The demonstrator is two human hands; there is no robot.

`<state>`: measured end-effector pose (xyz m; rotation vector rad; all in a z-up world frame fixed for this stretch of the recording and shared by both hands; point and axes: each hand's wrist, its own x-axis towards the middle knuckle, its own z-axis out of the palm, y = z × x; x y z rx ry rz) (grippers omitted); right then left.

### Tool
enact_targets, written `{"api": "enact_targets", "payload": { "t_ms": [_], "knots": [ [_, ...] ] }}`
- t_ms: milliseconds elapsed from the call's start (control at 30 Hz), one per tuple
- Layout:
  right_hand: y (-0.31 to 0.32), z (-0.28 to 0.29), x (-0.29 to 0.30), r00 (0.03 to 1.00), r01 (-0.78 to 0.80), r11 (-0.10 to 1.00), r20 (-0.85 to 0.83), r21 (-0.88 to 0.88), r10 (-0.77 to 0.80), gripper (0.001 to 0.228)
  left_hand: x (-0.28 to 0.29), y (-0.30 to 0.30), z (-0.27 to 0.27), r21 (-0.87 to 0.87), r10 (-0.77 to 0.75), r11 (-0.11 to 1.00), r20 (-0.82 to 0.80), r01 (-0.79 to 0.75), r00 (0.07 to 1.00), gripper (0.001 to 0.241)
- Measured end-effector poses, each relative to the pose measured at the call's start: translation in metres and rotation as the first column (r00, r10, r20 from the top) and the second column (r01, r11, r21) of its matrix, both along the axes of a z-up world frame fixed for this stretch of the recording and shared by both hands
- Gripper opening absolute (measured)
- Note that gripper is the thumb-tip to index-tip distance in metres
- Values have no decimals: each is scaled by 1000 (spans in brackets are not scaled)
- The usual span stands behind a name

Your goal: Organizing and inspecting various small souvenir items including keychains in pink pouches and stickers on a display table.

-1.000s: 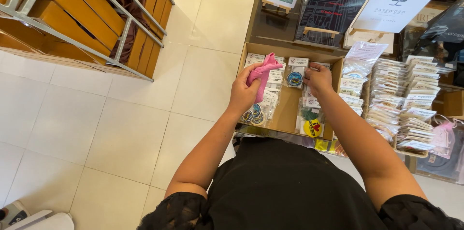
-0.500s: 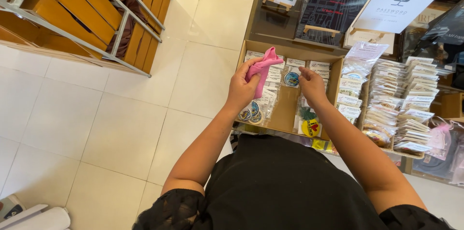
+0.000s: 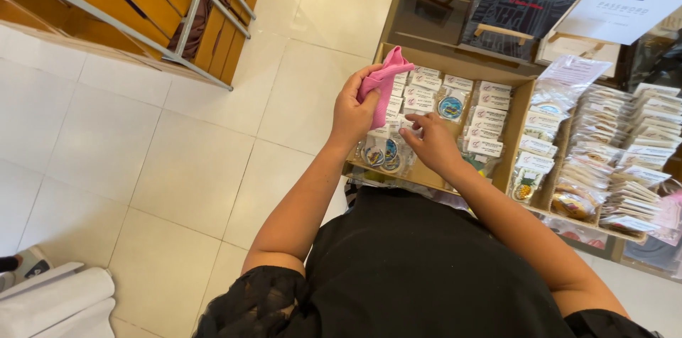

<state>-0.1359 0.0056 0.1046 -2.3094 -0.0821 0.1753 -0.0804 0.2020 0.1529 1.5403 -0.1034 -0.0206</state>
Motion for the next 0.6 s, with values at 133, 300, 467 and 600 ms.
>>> {"api": "enact_targets", "payload": {
  "t_ms": [133, 300, 467, 600],
  "knots": [
    [9, -14, 4, 997, 29, 998, -70, -64, -33, 39, 0, 13, -9, -12, 2, 1000, -12, -2, 1000, 38],
    [36, 11, 3, 998, 63, 995, 25, -75, -62, 34, 2, 31, -20, -27, -10, 1000, -32, 9, 999, 38],
    [54, 2, 5, 995, -3, 976, 98, -219, 25, 45, 11, 46, -28, -18, -52, 999, -36, 51, 998, 38],
    [67, 1, 2, 993, 2, 946, 109, -325, 36, 43, 21, 57, -34, -12, -99, 995, -35, 99, 994, 39]
  ]
}}
